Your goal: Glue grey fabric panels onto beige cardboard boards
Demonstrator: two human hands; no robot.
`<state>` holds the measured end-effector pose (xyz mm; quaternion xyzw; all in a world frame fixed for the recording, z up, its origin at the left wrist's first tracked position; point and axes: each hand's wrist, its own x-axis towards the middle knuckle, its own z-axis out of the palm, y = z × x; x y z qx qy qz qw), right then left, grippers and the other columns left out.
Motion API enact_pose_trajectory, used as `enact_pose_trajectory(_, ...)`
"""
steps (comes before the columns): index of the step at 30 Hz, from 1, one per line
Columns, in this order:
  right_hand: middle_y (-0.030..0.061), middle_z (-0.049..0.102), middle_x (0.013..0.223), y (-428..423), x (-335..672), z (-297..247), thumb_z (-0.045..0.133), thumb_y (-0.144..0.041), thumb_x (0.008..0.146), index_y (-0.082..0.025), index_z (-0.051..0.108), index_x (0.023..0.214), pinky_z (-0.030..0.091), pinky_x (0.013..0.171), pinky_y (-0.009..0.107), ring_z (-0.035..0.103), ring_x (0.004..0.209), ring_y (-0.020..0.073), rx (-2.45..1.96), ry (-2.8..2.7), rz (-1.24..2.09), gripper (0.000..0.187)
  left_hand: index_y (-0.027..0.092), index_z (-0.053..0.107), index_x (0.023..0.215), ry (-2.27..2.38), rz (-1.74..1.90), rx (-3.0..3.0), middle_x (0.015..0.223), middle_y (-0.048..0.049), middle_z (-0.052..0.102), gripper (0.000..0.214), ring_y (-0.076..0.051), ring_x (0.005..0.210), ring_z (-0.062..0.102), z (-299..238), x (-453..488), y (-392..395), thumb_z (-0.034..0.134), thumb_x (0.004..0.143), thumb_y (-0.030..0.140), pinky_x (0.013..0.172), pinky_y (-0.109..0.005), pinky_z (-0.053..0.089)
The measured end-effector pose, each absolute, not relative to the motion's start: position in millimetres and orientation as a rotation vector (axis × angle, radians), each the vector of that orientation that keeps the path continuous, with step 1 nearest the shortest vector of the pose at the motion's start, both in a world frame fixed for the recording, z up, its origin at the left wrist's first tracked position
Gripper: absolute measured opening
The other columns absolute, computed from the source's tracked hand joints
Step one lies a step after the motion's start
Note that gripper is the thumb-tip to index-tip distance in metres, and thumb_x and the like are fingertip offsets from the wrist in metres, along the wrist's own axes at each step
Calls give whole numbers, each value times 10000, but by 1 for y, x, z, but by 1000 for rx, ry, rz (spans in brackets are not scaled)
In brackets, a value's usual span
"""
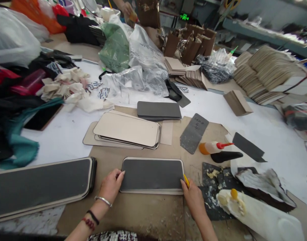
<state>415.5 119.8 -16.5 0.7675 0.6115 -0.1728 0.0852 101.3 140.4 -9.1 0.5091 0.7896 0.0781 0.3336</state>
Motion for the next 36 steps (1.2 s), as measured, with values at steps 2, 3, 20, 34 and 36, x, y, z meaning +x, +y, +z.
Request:
enact_pose_trajectory(2,50,645,702,120,419,-19,307,-373,842,-203,534,809,414,590,275,623,660,204,2301,1829,-542,285,215,483,614,2056,216,1330,634,-26,581,236,-168,609,527,-11,101,140,403,768,375,581,-253,333)
enact_pose_trajectory(3,55,648,701,120,420,-20,301,-382,836,-203,538,809,421,595,282,624,660,210,2309,1830,-559,299,215,484,613,2053,227,1324,638,-28,583,240,-169,612,526,-12,101,139,402,771,376,583,-255,332)
enact_pose_trajectory(20,80,652,732,128,419,-14,302,-349,809,-164,554,856,413,620,252,618,711,205,2396,1629,-766,317,222,502,595,2081,137,1323,594,-27,589,303,-173,566,528,-11,101,139,404,763,454,536,-254,321)
enact_pose_trajectory(34,74,646,736,138,424,-7,398,-350,812,-158,582,836,363,591,232,612,738,200,2344,1508,-884,267,229,517,611,2083,7,1360,603,-28,588,327,-186,585,533,-7,102,144,385,749,495,544,-252,339)
enact_pose_trajectory(36,79,646,741,138,427,-5,409,-359,813,-156,584,848,366,593,241,614,735,207,2355,1490,-851,270,229,508,610,2079,6,1350,603,-26,581,327,-186,586,528,-5,103,144,382,746,498,547,-256,341)
